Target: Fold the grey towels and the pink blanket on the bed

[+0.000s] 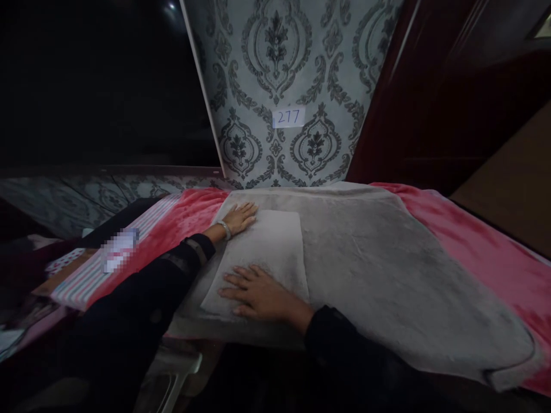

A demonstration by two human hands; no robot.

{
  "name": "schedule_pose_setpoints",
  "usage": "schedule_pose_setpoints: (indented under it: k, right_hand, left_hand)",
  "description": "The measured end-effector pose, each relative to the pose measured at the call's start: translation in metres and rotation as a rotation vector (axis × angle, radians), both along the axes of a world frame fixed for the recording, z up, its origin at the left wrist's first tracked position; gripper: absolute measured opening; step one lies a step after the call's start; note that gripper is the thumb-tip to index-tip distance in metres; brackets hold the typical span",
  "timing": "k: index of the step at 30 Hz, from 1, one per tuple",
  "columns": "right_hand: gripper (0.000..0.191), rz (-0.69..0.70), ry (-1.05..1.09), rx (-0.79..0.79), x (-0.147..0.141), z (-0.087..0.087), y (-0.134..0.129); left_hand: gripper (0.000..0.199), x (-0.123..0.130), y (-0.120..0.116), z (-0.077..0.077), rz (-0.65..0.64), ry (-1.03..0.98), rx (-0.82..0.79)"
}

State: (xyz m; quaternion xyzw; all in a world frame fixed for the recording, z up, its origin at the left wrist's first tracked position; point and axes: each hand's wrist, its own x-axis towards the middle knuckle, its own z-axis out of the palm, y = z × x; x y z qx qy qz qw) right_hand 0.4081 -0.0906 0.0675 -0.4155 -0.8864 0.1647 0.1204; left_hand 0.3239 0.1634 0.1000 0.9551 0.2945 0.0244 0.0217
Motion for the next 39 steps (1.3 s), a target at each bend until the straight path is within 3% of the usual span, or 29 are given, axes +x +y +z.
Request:
schedule_pose_setpoints:
  k: [3,6,11,17,21,23,25,27,29,33,39]
  right_hand:
    - [0.056,-0.008,-0.014,0.028,-0.001,-0.002,-0.001]
    - [0.056,-0.004,-0.025,0.051,-0.002,-0.004,0.0]
    - [0.055,-0.024,-0.038,0.061,-0.003,-0.005,0.001]
    - [0.056,-0.038,-0.051,0.029,-0.009,0.0,-0.019]
    - [0.055,-0.089,0.064,0.061,0.016,-0.001,-0.041]
    - [0.054,-0.246,0.185,0.119,0.044,-0.008,-0.048]
    - [0.056,-0.511,0.368,0.154,0.075,-0.019,-0.051]
    - [0.059,-0.79,0.628,0.092,0.1,-0.031,-0.051]
    - [0.062,-0.957,0.945,-0.067,0.112,-0.04,-0.051]
    - [0.057,-1.029,1.437,-0.337,0.104,-0.043,-0.054]
    - [0.053,-1.018,1.567,-0.502,0.092,-0.032,-0.062]
  left_hand:
    - [0.063,-0.03,-0.031,-0.004,-0.153,-0.012,-0.083]
    - [0.063,-0.058,-0.057,-0.019,-0.257,0.026,-0.09]
    - [0.059,-0.07,-0.072,-0.036,-0.193,0.014,-0.058]
    - [0.06,-0.064,-0.079,-0.022,-0.138,0.09,-0.053]
    - [0.061,-0.099,-0.089,-0.019,-0.009,0.045,-0.104]
    - [0.066,-0.129,-0.097,-0.022,0.112,-0.128,-0.166]
    - [0.071,-0.16,-0.111,-0.027,0.277,-0.435,-0.329]
    - [0.073,-0.185,-0.13,-0.03,0.45,-0.785,-0.605]
    - [0.069,-0.2,-0.151,-0.032,0.585,-1.086,-0.888]
    - [0.043,-0.206,-0.187,-0.03,0.707,-1.454,-1.229]
    - [0.017,-0.187,-0.226,-0.037,0.761,-1.593,-1.445]
